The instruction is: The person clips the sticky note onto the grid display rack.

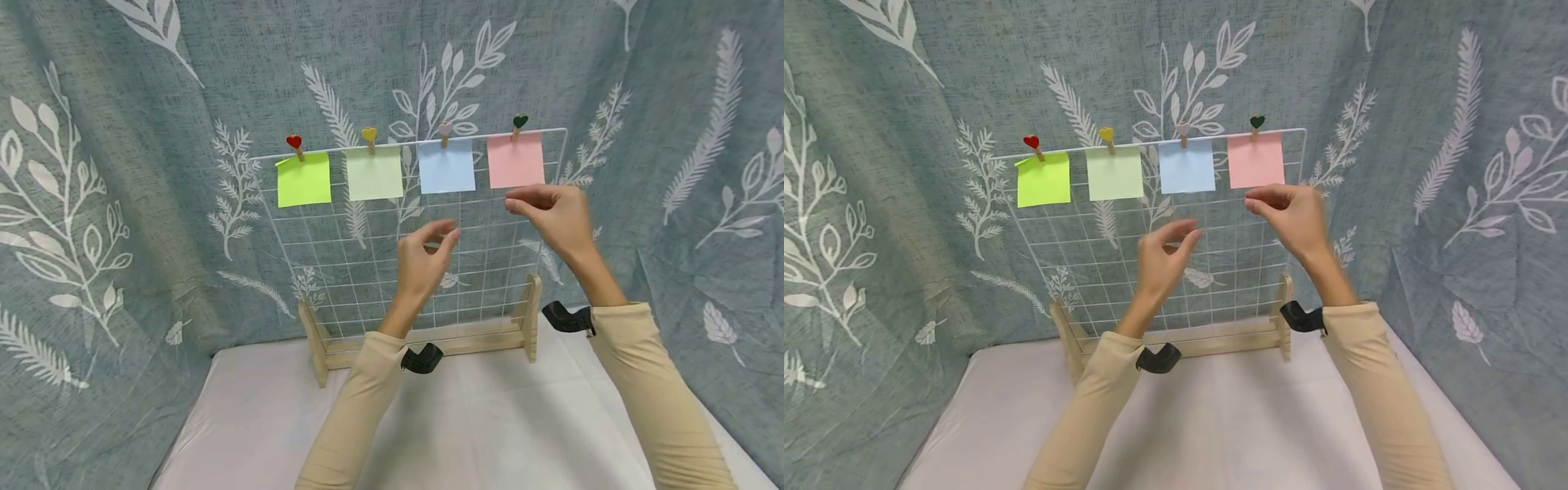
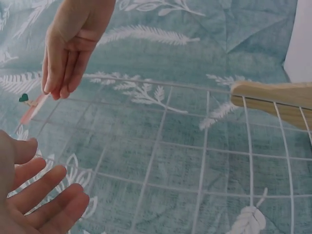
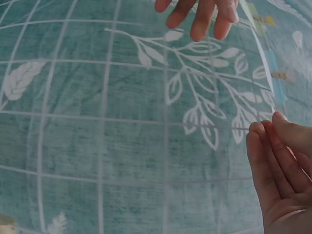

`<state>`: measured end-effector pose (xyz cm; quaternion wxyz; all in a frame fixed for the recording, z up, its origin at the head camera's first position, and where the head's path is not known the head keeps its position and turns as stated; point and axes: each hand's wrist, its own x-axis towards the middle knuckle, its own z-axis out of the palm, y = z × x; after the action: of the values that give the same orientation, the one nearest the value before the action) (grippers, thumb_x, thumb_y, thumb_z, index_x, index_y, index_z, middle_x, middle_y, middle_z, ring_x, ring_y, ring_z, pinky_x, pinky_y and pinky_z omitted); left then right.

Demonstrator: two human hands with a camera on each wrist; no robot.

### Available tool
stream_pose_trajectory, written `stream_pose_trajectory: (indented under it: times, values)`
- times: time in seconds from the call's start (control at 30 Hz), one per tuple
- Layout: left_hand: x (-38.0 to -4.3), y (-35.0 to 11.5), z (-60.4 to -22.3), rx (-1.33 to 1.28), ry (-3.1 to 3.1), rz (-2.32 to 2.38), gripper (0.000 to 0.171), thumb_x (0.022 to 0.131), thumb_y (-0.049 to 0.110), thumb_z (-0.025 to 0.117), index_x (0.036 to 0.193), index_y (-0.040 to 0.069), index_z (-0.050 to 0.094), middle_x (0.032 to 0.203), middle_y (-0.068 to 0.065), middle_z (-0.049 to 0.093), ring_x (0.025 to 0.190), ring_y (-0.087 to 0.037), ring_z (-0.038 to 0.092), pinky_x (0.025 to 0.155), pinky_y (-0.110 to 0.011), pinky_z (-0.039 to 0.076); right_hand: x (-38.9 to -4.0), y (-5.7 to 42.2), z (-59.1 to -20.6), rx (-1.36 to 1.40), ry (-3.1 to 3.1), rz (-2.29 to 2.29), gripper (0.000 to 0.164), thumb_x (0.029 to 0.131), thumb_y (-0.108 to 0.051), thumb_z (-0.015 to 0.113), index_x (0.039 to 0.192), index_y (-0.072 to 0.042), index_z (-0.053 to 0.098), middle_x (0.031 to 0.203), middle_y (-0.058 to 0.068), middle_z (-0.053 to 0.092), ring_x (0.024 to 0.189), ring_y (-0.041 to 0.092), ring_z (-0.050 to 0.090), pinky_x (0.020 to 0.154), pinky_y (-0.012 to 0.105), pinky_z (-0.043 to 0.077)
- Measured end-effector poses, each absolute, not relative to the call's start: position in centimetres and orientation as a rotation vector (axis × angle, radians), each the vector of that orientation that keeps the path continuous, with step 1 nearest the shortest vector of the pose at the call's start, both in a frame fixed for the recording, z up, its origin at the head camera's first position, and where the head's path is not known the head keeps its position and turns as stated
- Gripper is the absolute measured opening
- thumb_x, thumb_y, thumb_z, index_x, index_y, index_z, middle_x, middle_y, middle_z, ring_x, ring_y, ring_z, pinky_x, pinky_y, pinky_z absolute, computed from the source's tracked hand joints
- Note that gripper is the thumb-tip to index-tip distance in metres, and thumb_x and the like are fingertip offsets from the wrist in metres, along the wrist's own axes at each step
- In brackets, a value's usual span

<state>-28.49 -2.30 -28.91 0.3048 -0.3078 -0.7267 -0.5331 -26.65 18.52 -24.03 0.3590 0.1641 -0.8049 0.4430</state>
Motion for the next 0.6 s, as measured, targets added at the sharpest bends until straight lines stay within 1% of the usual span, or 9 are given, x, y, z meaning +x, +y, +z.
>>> stream_pose_trajectory:
  times: [0.1,0.17,0.23,0.33,0.4,0.47,0.6]
  values:
    - [-28.4,-2.9,-29.5,-0.810,-1.954,-1.362,0.025,0.088,0.020,0.060,0.105,0.003,0.065,0.095,-0.009,0.067,0.079,-0.017,0.063,0.069,-0.024,0.055,-26.6,18.2,-24.9,0.433,-2.120,1.087,0.023,0.082,-0.027,0.067,0.095,-0.009,0.072,0.088,0.008,0.069,0.072,0.000,0.061,0.066,0.014,0.050]
    - [-28.3,-3.3,-30.0,-0.819,-1.967,-1.319,0.026,0.087,0.019,0.061,0.107,0.002,0.064,0.098,-0.010,0.067,0.083,-0.020,0.063,0.076,-0.030,0.054,-26.5,18.0,-25.6,0.438,-2.150,1.067,0.024,0.083,-0.028,0.066,0.096,-0.010,0.071,0.088,0.008,0.069,0.072,0.000,0.061,0.065,0.014,0.050]
    - [-28.2,-3.7,-30.5,-0.829,-1.991,-1.273,0.029,0.087,0.020,0.061,0.109,0.001,0.063,0.103,-0.011,0.066,0.091,-0.022,0.062,0.082,-0.033,0.052,-26.4,17.8,-26.3,0.445,-2.185,1.050,0.025,0.084,-0.030,0.065,0.098,-0.010,0.071,0.089,0.006,0.069,0.073,0.002,0.061,0.064,0.015,0.050]
    - [-28.0,-4.2,-31.2,-0.839,-2.038,-1.230,0.033,0.088,0.022,0.060,0.113,0.001,0.060,0.111,-0.011,0.063,0.101,-0.023,0.059,0.090,-0.032,0.048,-26.2,17.5,-27.5,0.458,-2.229,1.025,0.026,0.085,-0.031,0.063,0.099,-0.010,0.070,0.091,0.005,0.069,0.076,0.009,0.063,0.067,0.021,0.052]
    - [-27.9,-4.6,-31.8,-0.833,-2.088,-1.215,0.036,0.089,0.025,0.059,0.116,0.003,0.059,0.116,-0.010,0.060,0.108,-0.022,0.055,0.095,-0.031,0.045,-26.0,17.4,-28.2,0.473,-2.258,1.001,0.027,0.085,-0.031,0.062,0.101,-0.010,0.069,0.094,0.005,0.069,0.078,0.014,0.064,0.069,0.026,0.054]
    - [-27.8,-5.0,-32.4,-0.832,-2.123,-1.209,0.038,0.089,0.028,0.057,0.119,0.004,0.057,0.120,-0.009,0.058,0.112,-0.022,0.053,0.098,-0.032,0.043,-25.8,17.2,-29.0,0.480,-2.295,0.981,0.030,0.086,-0.032,0.061,0.103,-0.009,0.068,0.096,0.006,0.068,0.079,0.017,0.064,0.071,0.031,0.055]
    - [-27.6,-5.9,-33.9,-0.818,-2.172,-1.191,0.040,0.090,0.027,0.057,0.121,0.003,0.055,0.125,-0.012,0.054,0.118,-0.025,0.048,0.102,-0.038,0.039,-25.5,16.9,-30.9,0.503,-2.376,0.973,0.033,0.086,-0.034,0.060,0.107,-0.009,0.066,0.102,0.008,0.066,0.084,0.020,0.064,0.074,0.035,0.055]
